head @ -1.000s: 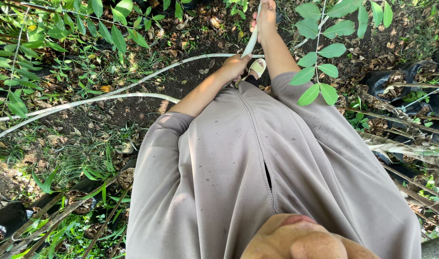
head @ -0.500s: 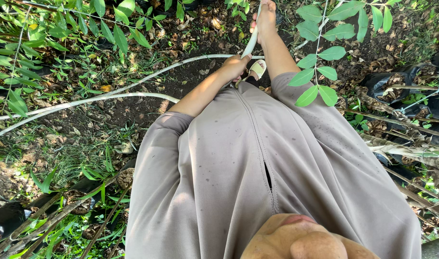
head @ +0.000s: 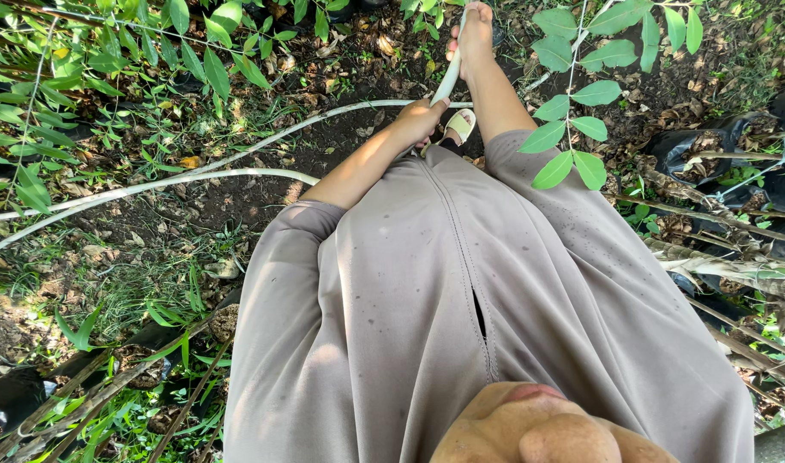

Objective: The person waters a row of small potted plants in a nursery using a white hose. They hold the hose with both hands and direct the water stream at the base of the plants, moving along the row to cover multiple units.

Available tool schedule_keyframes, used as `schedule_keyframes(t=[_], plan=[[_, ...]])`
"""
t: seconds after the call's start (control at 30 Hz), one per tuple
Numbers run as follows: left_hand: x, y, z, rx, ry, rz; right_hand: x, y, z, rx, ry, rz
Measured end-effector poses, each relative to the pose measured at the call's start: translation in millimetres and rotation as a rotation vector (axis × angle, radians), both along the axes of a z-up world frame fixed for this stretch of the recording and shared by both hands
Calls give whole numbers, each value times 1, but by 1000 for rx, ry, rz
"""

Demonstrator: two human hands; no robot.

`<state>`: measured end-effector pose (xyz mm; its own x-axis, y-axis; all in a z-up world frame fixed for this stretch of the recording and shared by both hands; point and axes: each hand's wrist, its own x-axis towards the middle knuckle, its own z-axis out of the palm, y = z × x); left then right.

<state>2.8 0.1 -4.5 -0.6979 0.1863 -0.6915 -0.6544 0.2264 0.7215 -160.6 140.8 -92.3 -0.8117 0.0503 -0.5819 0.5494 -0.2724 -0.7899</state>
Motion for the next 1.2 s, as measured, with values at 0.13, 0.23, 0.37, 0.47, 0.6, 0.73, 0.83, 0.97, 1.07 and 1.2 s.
schedule_keyframes(t=[0.13,0.23,0.37,0.47,0.6,0.73,0.83,0.97,1.07,1.2], plan=[[0,2,2,-41,13,-19,-2,-5,3,50,-44,43],[2,-2,7,-34,5,-34,-3,-14,2,40,3,86],[6,-5,14,-78,2,-12,-4,-23,0,53,17,141],[7,-6,13,-103,-13,5,-3,-27,1,53,2,148],[8,-7,7,-118,-18,8,-2,-30,4,47,-55,130],[9,-6,1,-109,-16,8,0,-30,7,62,-73,139],[10,-6,-3,-75,24,-9,1,-30,7,66,-87,124],[11,-5,-1,-89,21,-13,3,-26,5,57,-103,116],[12,-5,2,-87,36,-11,3,-25,3,50,-112,108],[16,-5,3,-87,40,2,6,-25,-3,61,-86,119]])
